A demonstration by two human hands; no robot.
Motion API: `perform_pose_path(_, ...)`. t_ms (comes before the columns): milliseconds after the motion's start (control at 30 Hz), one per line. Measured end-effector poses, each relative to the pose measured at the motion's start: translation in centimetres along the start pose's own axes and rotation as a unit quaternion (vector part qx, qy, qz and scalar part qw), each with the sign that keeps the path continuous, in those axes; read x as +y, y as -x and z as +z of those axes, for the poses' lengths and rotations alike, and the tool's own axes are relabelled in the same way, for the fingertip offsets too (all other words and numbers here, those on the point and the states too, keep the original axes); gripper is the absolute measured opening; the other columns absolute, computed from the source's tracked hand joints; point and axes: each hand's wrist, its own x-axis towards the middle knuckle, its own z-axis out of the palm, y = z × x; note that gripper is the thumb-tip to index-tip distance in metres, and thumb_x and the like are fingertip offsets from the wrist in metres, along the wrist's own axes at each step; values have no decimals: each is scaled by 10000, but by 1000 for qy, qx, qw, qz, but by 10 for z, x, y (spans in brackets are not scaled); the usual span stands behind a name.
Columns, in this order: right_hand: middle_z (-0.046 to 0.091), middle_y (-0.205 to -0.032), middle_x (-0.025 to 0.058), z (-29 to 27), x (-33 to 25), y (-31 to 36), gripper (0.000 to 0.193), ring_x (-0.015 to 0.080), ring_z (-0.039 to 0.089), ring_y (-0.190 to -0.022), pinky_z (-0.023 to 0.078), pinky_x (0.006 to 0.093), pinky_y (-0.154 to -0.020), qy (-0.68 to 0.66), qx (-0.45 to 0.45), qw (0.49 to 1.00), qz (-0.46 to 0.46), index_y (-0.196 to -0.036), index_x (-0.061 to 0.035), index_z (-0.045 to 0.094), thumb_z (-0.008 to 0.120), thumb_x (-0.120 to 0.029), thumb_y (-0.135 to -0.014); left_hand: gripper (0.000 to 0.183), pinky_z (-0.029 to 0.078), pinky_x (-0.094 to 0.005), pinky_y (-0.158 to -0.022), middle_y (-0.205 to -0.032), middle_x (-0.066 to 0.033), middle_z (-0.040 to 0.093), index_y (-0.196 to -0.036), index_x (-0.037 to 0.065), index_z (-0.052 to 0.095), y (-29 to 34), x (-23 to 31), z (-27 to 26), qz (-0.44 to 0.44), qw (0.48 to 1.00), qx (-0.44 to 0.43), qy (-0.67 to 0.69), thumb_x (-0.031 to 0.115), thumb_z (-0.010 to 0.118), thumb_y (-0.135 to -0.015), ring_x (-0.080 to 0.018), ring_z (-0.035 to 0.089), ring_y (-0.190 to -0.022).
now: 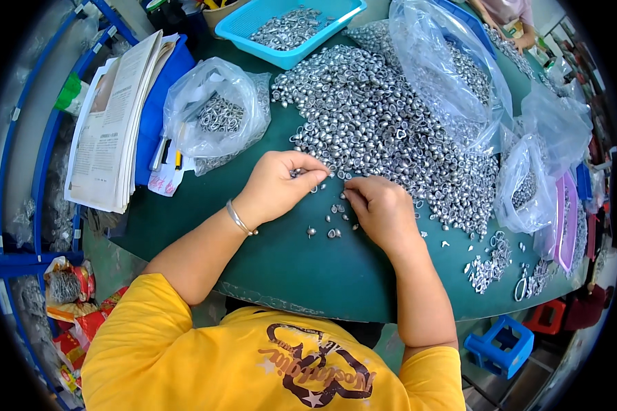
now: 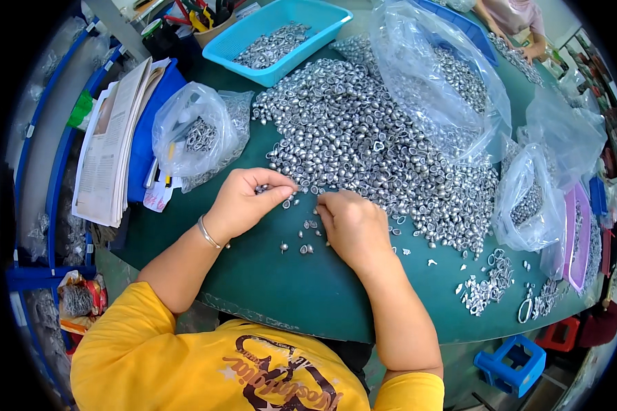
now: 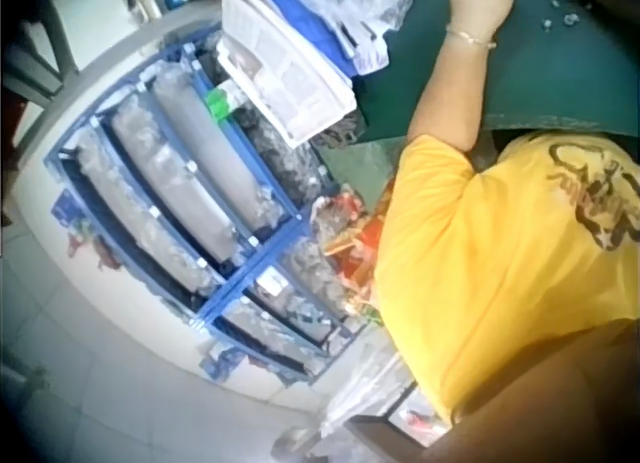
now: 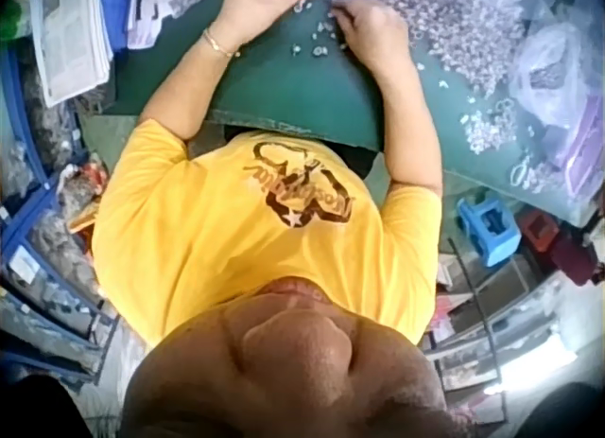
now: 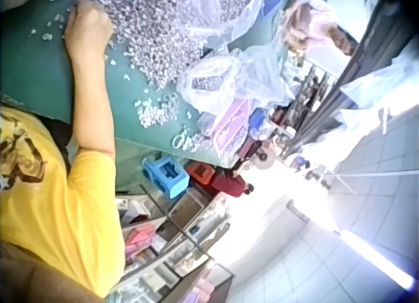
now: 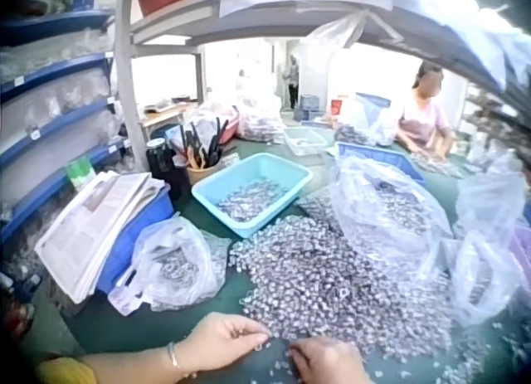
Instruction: The person sorts through a pile of small metal decorative parts on a green table, picking them up one by one, turning them over, and placing them into different plastic trays.
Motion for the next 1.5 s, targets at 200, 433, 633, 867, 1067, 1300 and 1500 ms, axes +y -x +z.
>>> perform_pose_path(200, 600, -665, 57, -4, 2, 3, 90, 191, 587, -589, 474, 319, -542, -144, -3, 988, 63, -810, -23, 629, 579, -98, -813, 119, 473, -344, -600, -713, -120, 594, -815, 61, 678, 11, -6, 8, 118, 941, -9, -316, 127, 689, -717, -284, 586, -653)
perform_pose_path(433, 563, -571, 62, -29, 17, -1, 138, 119, 476, -442, 344, 237, -379, -485, 8, 832, 269, -741, 4, 631, 557, -92, -806, 156, 357, -254, -411, -622, -17, 524, -865, 60, 649, 7, 13, 15, -145, 979, -25, 139, 87, 678, -714, -147, 492, -544)
perform_pose_path(633, 638, -760, 135, 12, -7, -8, 125, 325, 615, -711, 493, 406, -645, 25, 44, 998, 24, -804, -97, 675, 632, -209, -769, 110, 281, -174, -369, -750, -66, 490, -774, 64, 521, -4, 0, -7, -255, 830, -76, 491, 172, 510, -791, -96, 390, -519)
perform_pose_path(867, 601, -652, 74, -3, 11, -4, 123, 186, 541, -500, 401, 284, -451, -336, 18, 926, 169, -825, -14, 650, 589, -121, -823, 151, 498, -304, -684, -816, -107, 667, -874, 63, 691, 0, -2, 24, 104, 975, 8, -198, 167, 672, -767, -216, 640, -733)
perform_pose_path(1067, 480, -619, 53, -41, 30, 9, 58, 94, 351, -413, 239, 204, -348, -787, 5, 584, 199, -819, -27, 517, 520, -85, -820, 151, 490, -384, -674, -813, -93, 631, -827, 92, 680, -13, 10, 47, 134, 885, -36, -444, 220, 612, -786, -278, 616, -756)
perform_pose_path(1300, 529, -679, 89, -21, 25, 7, 71, 132, 417, -457, 274, 209, -351, -825, -21, 515, 231, -841, -50, 513, 545, -94, -794, 132, 501, -358, -658, -756, -118, 657, -781, 73, 688, -35, 21, 37, 44, 908, -100, -404, 187, 644, -730, -278, 632, -702)
perform_pose_path(1500, 535, -803, 147, -31, 30, 4, 128, 152, 446, -561, 323, 222, -389, -857, -10, 476, 197, -868, -36, 499, 481, -103, -760, 102, 490, -273, -599, -734, -102, 663, -805, 47, 689, -25, 38, 16, 19, 962, 56, -268, 118, 691, -732, -192, 633, -646)
